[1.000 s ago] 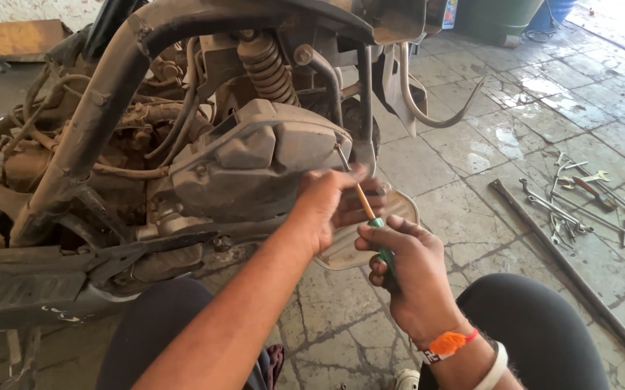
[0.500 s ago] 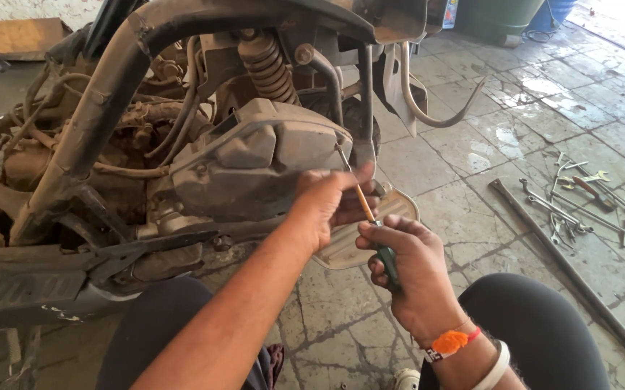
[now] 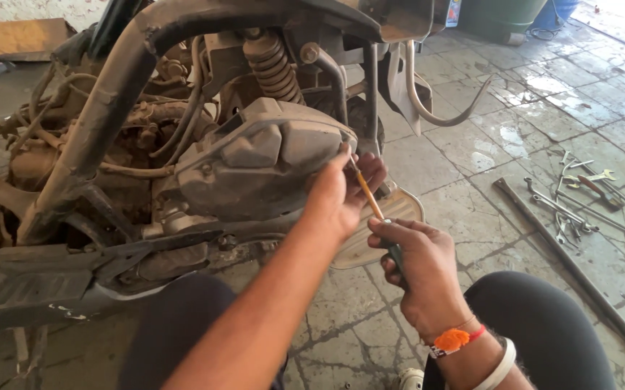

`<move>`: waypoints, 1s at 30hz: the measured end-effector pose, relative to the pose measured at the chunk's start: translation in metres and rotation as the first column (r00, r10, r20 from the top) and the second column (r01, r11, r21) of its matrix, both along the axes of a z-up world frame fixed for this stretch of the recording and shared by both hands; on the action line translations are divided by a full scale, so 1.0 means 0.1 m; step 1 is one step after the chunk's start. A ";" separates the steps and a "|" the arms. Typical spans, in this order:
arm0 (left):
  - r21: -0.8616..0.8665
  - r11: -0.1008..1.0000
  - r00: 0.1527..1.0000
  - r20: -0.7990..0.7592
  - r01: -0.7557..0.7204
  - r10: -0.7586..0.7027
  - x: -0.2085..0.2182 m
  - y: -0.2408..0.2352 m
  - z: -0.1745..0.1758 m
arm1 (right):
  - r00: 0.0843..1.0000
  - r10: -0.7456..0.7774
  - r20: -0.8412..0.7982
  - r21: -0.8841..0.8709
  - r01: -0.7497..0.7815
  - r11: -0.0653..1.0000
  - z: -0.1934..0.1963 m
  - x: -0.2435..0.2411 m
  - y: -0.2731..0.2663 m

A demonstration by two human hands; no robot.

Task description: The person drains fluid from a scooter engine into a metal bucket placed underneath, wipes parts with a cloth, then uses a screwdriver to unscrew fasteners from the engine side cover and works at the cover with both hands.

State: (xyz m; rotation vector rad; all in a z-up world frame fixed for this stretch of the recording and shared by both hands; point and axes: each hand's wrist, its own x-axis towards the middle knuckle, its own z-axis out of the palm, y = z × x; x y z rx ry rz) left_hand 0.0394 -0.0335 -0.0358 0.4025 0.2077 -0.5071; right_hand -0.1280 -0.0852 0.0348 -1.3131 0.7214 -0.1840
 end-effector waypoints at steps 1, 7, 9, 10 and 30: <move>0.000 1.000 1.000 0.000 -0.002 0.002 0.01 -0.06 0.03 | 1.000 0.002 0.000 0.000 -0.002 1.000 0.01 0.00 0.01; -0.055 0.980 0.975 -0.130 -0.191 0.183 0.05 -0.27 0.15 | 0.999 -0.012 0.043 -0.070 0.015 0.997 0.04 -0.04 0.00; -0.111 0.967 0.963 -0.168 -0.230 0.210 0.08 -0.33 0.14 | 1.000 -0.024 0.014 -0.068 0.025 0.997 0.11 -0.08 0.00; -0.112 0.968 0.964 -0.169 -0.226 0.206 0.08 -0.34 0.12 | 1.000 -0.027 0.014 -0.069 0.028 0.997 0.11 -0.09 -0.01; 0.935 -0.186 -0.067 -0.215 -0.302 -0.974 -1.32 1.07 -0.08 | 0.990 -0.054 0.130 -0.038 0.060 0.997 0.13 -0.46 -0.54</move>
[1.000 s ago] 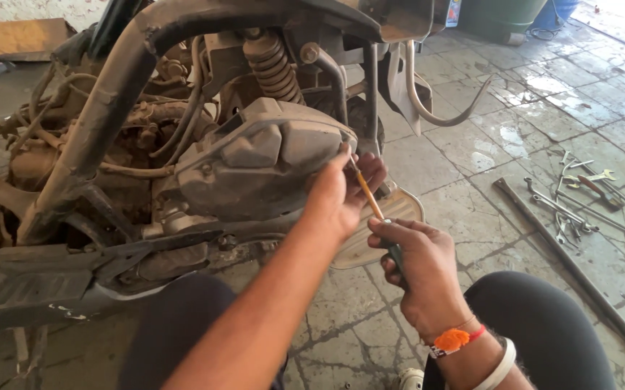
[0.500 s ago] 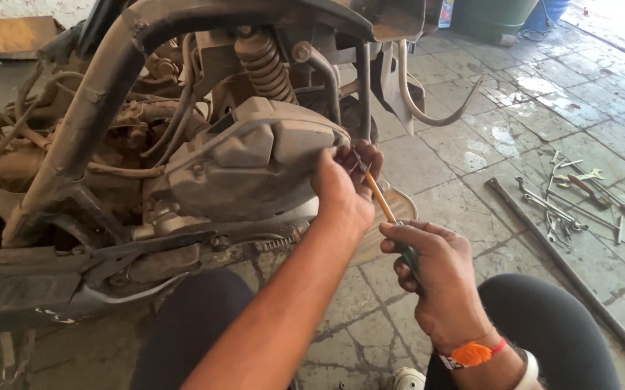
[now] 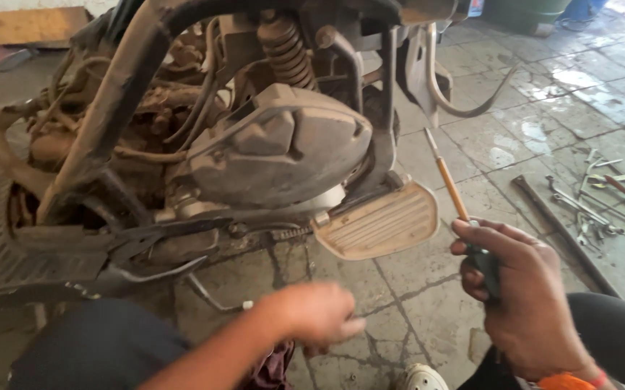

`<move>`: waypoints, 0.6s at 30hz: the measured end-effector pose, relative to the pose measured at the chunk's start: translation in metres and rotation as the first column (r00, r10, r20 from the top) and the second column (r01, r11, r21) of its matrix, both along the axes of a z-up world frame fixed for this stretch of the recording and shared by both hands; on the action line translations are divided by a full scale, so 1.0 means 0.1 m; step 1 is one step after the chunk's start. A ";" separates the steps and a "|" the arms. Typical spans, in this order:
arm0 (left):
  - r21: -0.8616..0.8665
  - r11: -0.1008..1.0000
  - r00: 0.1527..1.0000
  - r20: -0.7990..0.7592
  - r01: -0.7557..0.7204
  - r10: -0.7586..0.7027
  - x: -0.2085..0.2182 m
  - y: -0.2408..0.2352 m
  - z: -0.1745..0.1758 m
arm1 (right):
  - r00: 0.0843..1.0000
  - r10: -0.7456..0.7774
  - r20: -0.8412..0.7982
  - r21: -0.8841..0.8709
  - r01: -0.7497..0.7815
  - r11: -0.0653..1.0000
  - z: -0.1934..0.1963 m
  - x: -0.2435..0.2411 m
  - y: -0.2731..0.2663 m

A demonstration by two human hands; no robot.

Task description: The person drains fluid from a scooter engine into a metal bucket placed underneath, wipes parts with a cloth, then uses a screwdriver to unscrew fasteners from the engine side cover and works at the cover with both hands.

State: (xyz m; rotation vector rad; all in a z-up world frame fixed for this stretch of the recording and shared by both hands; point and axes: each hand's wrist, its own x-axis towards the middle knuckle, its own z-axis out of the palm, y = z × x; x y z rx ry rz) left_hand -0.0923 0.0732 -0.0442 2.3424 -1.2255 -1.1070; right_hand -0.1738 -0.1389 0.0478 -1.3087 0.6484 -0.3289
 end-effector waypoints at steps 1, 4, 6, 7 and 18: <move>0.003 1.000 1.000 -0.005 -0.008 0.008 -0.06 0.05 -0.15 | 1.000 0.008 -0.005 0.003 -0.008 1.000 0.00 -0.02 0.02; 0.104 0.995 0.968 0.251 0.000 -0.026 -0.17 0.16 -0.50 | 0.999 0.011 -0.037 0.004 -0.011 1.000 0.02 -0.07 0.06; 0.203 0.979 0.988 0.149 0.000 -0.031 -0.14 0.16 -0.64 | 0.999 0.017 -0.043 0.029 -0.015 0.999 0.01 -0.09 0.07; 0.201 0.980 0.988 0.149 0.000 -0.031 -0.11 0.16 -0.69 | 0.999 0.016 -0.043 0.027 -0.015 1.000 0.00 -0.09 0.08; -0.108 0.795 0.797 0.035 -0.597 0.604 0.34 0.44 0.38 | 0.978 0.208 -0.017 0.075 -0.206 0.976 -0.03 -0.22 0.69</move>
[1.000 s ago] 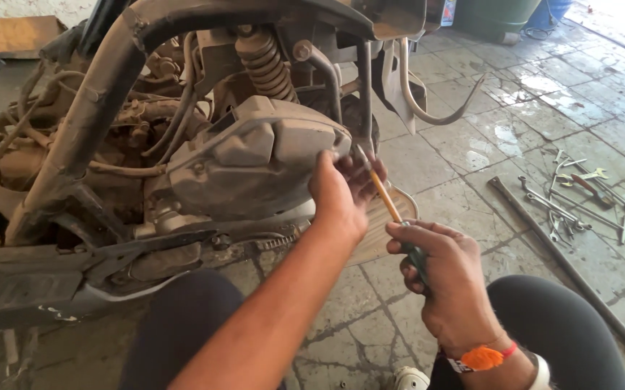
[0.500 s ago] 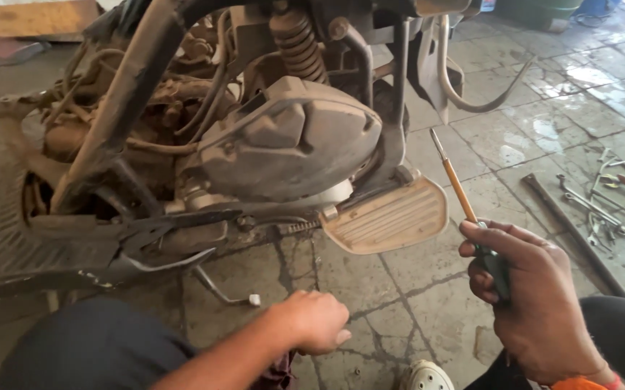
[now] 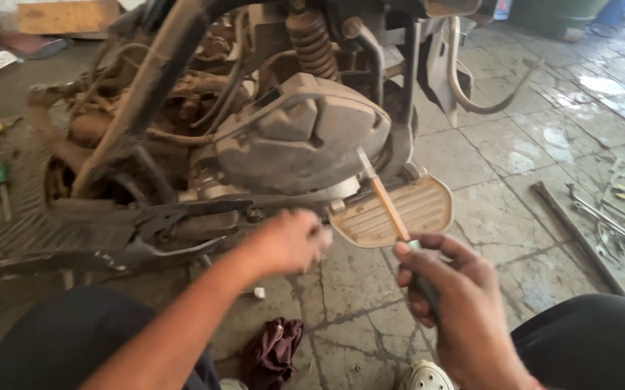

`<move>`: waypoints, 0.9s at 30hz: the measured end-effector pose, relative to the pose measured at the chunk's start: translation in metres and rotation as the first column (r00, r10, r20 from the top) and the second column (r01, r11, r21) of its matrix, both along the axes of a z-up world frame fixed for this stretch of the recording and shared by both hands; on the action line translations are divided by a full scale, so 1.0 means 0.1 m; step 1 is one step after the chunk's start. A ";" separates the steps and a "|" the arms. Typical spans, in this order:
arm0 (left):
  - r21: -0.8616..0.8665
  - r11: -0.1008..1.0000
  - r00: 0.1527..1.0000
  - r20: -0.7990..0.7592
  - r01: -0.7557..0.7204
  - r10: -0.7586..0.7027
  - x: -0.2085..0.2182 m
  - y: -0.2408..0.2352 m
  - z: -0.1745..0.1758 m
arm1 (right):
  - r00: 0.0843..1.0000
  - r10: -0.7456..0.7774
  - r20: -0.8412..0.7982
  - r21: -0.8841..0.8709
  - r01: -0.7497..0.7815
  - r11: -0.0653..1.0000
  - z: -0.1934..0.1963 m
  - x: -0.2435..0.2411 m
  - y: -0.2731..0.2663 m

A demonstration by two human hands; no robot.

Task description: The person drains fluid from a scooter engine into a metal bucket placed underneath, wipes parts with a cloth, then uses a screwdriver to unscrew fasteners from the engine side cover and works at the cover with both hands.

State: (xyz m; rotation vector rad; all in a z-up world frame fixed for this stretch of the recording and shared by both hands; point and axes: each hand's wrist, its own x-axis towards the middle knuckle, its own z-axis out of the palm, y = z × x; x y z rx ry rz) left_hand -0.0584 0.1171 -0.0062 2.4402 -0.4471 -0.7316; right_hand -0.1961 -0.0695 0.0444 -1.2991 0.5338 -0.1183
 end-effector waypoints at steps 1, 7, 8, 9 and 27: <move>0.000 1.000 1.000 0.002 -0.014 0.014 0.01 0.06 0.02 | 1.000 0.014 0.002 0.000 -0.014 1.000 0.01 -0.01 0.07; -0.655 0.562 0.859 -0.322 -0.505 0.397 -0.16 0.52 0.43 | 0.980 0.199 0.023 0.022 -0.200 0.980 -0.01 0.02 0.54; -0.636 0.554 0.841 -0.353 -0.537 0.410 -0.20 0.57 0.48 | 0.972 0.232 0.045 0.039 -0.234 0.971 0.00 0.01 0.62; -0.616 0.545 0.821 -0.383 -0.568 0.423 -0.24 0.61 0.53 | 0.962 0.265 0.066 0.056 -0.268 0.962 0.00 0.01 0.70; -0.770 0.541 0.837 0.017 -0.338 0.547 0.40 0.85 0.16 | 0.945 0.321 0.059 0.267 -0.325 0.907 -0.14 0.39 1.39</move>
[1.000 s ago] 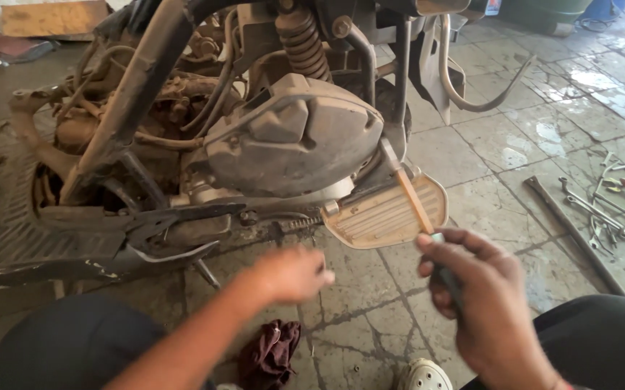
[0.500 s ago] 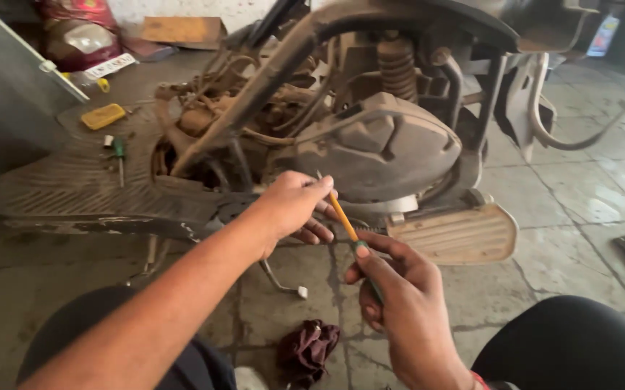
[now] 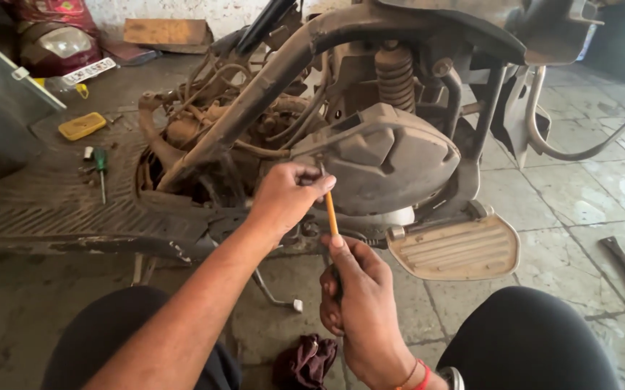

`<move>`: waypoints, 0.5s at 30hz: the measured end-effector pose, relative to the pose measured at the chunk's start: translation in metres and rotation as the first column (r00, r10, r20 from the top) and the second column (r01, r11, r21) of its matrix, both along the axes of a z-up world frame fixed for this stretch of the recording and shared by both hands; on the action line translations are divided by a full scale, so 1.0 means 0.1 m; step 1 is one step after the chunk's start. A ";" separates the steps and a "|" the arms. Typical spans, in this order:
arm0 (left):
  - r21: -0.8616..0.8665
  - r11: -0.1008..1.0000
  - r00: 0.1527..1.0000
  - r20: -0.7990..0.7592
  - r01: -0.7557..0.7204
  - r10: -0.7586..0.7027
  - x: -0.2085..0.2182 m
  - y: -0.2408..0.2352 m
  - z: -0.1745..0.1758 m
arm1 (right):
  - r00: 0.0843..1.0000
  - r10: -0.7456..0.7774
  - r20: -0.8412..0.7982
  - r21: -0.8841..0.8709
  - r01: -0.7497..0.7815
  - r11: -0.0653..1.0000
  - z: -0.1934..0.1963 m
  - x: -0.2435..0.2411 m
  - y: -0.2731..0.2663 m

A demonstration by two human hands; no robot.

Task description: The person drains fluid from a scooter engine into a metal bucket placed underneath, wipes parts with a cloth, then uses a screwdriver to unscrew fasteners from the engine side cover and works at the cover with both hands.

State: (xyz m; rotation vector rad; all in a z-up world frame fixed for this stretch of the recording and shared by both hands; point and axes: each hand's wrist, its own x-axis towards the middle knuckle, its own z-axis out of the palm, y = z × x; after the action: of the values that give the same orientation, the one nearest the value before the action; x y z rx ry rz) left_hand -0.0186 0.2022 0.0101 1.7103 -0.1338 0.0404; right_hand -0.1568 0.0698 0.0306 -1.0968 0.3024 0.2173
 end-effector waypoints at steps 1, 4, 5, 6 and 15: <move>0.001 1.000 1.000 0.001 0.006 -0.006 0.01 0.01 0.01 | 1.000 -0.006 0.001 0.001 0.006 1.000 0.00 0.02 0.01; 0.004 1.000 0.999 0.032 -0.019 0.019 0.06 0.04 0.04 | 1.000 -0.002 -0.014 0.013 0.002 1.000 0.00 0.09 0.03; 0.011 0.999 0.999 0.034 -0.031 0.030 0.07 0.03 0.04 | 1.000 0.002 -0.014 0.025 -0.002 1.000 0.00 0.10 0.04; 0.017 0.999 0.999 0.035 -0.042 0.042 0.07 0.03 0.04 | 1.000 0.006 -0.014 0.037 -0.005 0.999 -0.01 0.10 0.04; -0.047 0.997 0.996 0.070 -0.058 0.061 0.10 0.03 -0.02 | 0.999 0.015 -0.044 0.155 -0.008 0.988 -0.01 0.12 0.11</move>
State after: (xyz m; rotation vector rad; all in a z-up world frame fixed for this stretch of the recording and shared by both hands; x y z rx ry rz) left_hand -0.0088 0.2053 0.0082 1.6683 -0.1337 0.1478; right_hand -0.1452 0.0806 0.0301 -0.9409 0.3138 0.2719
